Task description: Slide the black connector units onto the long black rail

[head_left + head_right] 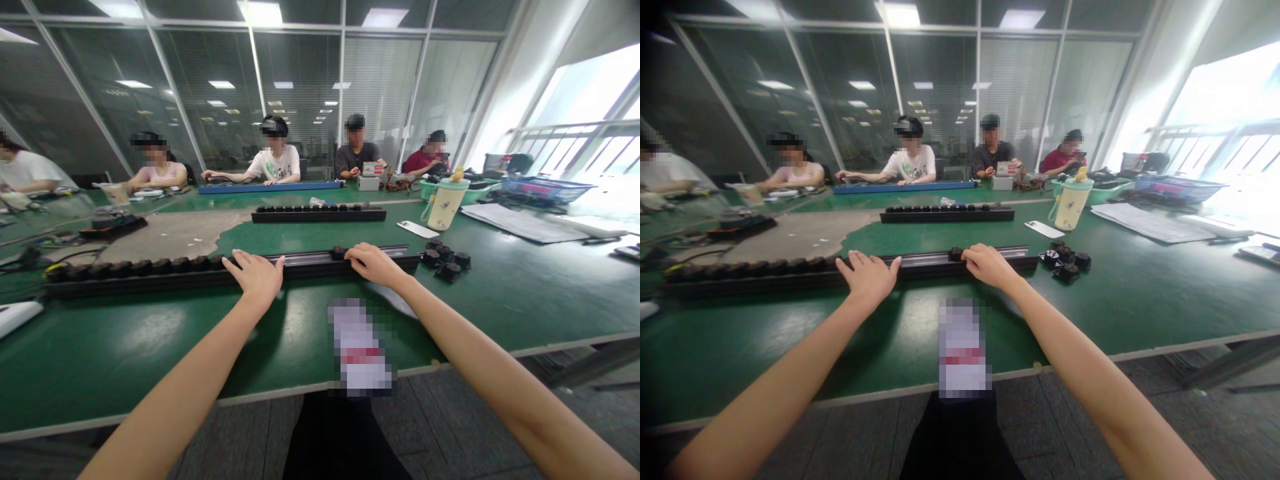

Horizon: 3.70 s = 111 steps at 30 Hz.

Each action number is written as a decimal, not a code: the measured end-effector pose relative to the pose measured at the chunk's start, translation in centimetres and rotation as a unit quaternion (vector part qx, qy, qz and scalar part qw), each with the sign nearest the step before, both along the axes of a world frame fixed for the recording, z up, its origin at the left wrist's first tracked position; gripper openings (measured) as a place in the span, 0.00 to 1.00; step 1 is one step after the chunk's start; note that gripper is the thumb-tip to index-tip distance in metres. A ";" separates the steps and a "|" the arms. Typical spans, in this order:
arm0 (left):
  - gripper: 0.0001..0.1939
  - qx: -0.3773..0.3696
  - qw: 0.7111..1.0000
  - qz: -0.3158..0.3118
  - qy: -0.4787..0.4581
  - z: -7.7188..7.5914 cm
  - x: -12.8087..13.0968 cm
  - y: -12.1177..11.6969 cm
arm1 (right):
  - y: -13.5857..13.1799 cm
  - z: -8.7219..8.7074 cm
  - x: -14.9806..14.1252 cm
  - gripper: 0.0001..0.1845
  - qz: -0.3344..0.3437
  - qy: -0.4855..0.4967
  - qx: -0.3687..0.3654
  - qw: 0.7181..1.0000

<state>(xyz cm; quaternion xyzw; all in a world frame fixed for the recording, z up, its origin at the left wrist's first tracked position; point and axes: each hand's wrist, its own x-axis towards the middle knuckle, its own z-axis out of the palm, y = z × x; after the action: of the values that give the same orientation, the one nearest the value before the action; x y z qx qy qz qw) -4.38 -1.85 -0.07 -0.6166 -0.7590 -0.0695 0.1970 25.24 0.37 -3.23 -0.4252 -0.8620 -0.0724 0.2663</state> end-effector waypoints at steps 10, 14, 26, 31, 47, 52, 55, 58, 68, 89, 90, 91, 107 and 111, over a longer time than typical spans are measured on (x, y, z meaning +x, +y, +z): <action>0.42 0.010 1.000 -0.002 0.009 -0.2 -0.2 0.1 | -0.2 0.3 0.1 0.13 -0.015 -0.008 0.002 1.000; 0.42 0.019 1.000 -0.006 0.013 -0.4 -0.4 0.3 | -0.3 0.4 0.1 0.12 -0.019 -0.009 0.002 1.000; 0.40 0.007 1.000 -0.008 -0.014 -0.1 -0.2 0.0 | -0.4 0.5 0.0 0.11 -0.028 -0.005 0.000 1.000; 0.40 0.010 1.000 -0.003 0.000 -0.2 -0.2 0.1 | -0.4 0.6 0.0 0.10 -0.033 0.000 0.003 0.999; 0.41 -0.003 1.000 -0.009 -0.020 0.0 0.0 -0.5 | -0.4 0.2 0.4 0.10 -0.021 0.022 0.003 1.000; 0.42 -0.015 0.999 -0.003 -0.034 0.1 0.3 -0.7 | -0.2 0.1 0.9 0.10 -0.005 0.021 0.004 1.000; 0.42 -0.017 0.999 -0.002 -0.034 0.2 0.4 -0.6 | -0.2 0.1 1.0 0.11 -0.010 0.021 0.005 1.000; 0.42 -0.022 0.999 -0.001 -0.036 0.2 0.4 -0.6 | -0.4 0.3 1.0 0.13 -0.016 0.012 0.006 1.000; 0.42 -0.023 0.999 -0.004 -0.038 0.4 0.5 -0.7 | -0.5 0.6 1.0 0.14 -0.023 0.003 0.005 1.000; 0.40 -0.024 1.000 0.002 -0.012 0.1 0.2 -0.2 | -0.8 1.3 1.0 0.16 -0.057 0.004 -0.015 0.998; 0.40 -0.024 1.000 0.002 -0.013 0.1 0.2 -0.2 | -0.9 1.3 1.0 0.16 -0.057 0.004 -0.015 0.998; 0.40 -0.025 1.000 0.001 -0.013 0.1 0.2 -0.3 | -0.9 1.3 1.0 0.16 -0.057 0.003 -0.014 0.998; 0.39 -0.029 0.999 0.000 -0.015 0.3 0.4 -0.6 | -0.6 0.6 0.8 0.13 -0.053 0.049 -0.038 0.997; 0.40 -0.025 1.000 -0.002 -0.017 0.3 0.3 -0.6 | -0.8 0.5 0.6 0.10 -0.050 0.067 -0.046 0.995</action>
<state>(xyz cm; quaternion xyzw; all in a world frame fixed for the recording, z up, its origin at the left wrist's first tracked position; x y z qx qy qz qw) -4.05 -2.50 0.25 -0.6216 -0.7626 -0.0610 0.1683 25.82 -0.44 -2.74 -0.4838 -0.8220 -0.0170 0.2999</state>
